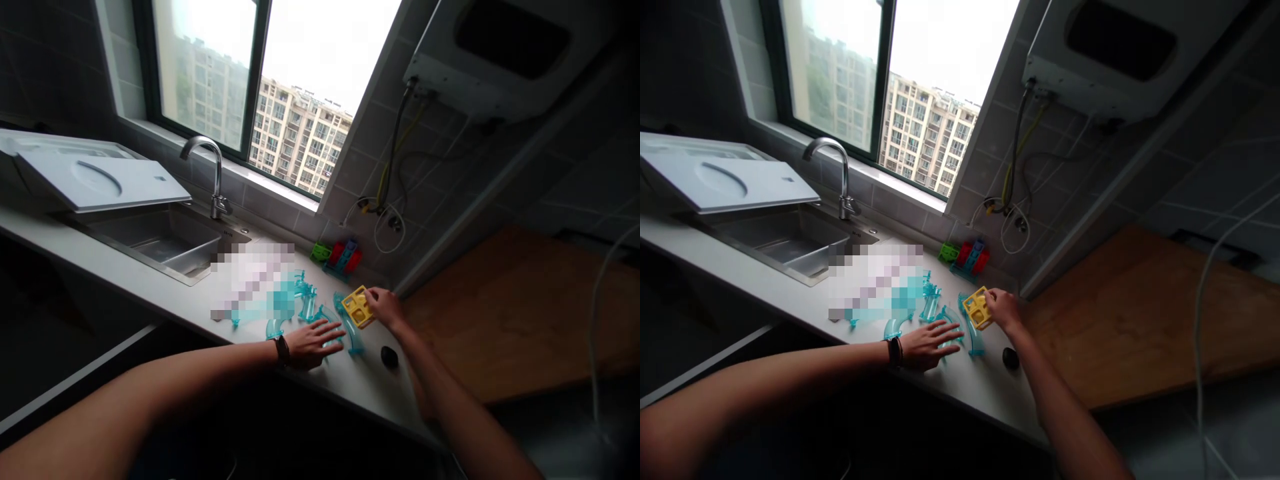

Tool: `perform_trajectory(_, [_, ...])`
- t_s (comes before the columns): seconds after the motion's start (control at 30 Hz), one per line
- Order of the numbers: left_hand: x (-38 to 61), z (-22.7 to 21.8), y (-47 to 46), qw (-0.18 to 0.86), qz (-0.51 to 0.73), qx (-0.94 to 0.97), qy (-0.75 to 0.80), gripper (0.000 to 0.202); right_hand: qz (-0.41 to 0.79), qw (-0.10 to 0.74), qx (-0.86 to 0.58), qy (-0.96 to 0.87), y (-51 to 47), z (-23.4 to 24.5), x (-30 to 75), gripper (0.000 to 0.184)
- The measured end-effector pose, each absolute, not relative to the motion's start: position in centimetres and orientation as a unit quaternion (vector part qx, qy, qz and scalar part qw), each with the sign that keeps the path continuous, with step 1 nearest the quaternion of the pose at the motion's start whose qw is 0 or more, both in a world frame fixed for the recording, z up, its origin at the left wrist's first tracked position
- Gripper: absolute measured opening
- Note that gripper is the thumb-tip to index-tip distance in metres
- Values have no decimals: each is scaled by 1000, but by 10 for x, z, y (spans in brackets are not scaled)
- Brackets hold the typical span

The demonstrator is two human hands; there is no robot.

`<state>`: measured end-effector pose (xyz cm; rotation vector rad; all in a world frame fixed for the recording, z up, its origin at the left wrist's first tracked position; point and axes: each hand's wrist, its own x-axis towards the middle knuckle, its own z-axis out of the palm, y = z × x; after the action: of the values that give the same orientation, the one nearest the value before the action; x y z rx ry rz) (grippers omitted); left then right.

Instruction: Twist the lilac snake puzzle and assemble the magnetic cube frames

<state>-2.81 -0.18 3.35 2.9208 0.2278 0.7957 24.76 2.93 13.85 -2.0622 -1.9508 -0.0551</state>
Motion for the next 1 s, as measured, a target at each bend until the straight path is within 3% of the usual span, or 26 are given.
perform_trajectory(0.17, [-34, 99, -46, 66, 228, 955, -176, 22, -65, 256, -661, -703, -66, 96, 243, 43])
perform_trajectory(0.3, [-38, 162, -80, 28, 176, 942, -285, 30, -87, 288, -611, -732, -113, 73, 245, 38])
perform_trajectory(0.43, [-38, 198, -92, 26, 127, 950, -283, 32, -98, 276, -547, -784, -132, 59, 241, 30])
perform_trajectory(0.6, [-38, 195, -75, -26, 96, 964, -246, 34, -120, 257, -511, -812, -133, 48, 236, 27])
perform_trajectory(0.8, [-37, 166, -40, 27, 65, 978, -198, 29, -129, 250, -513, -811, -136, 43, 241, 32])
perform_trajectory(1.0, [-31, 146, -21, -77, 72, 971, -216, 35, -127, 245, -533, -800, -145, 37, 245, 50])
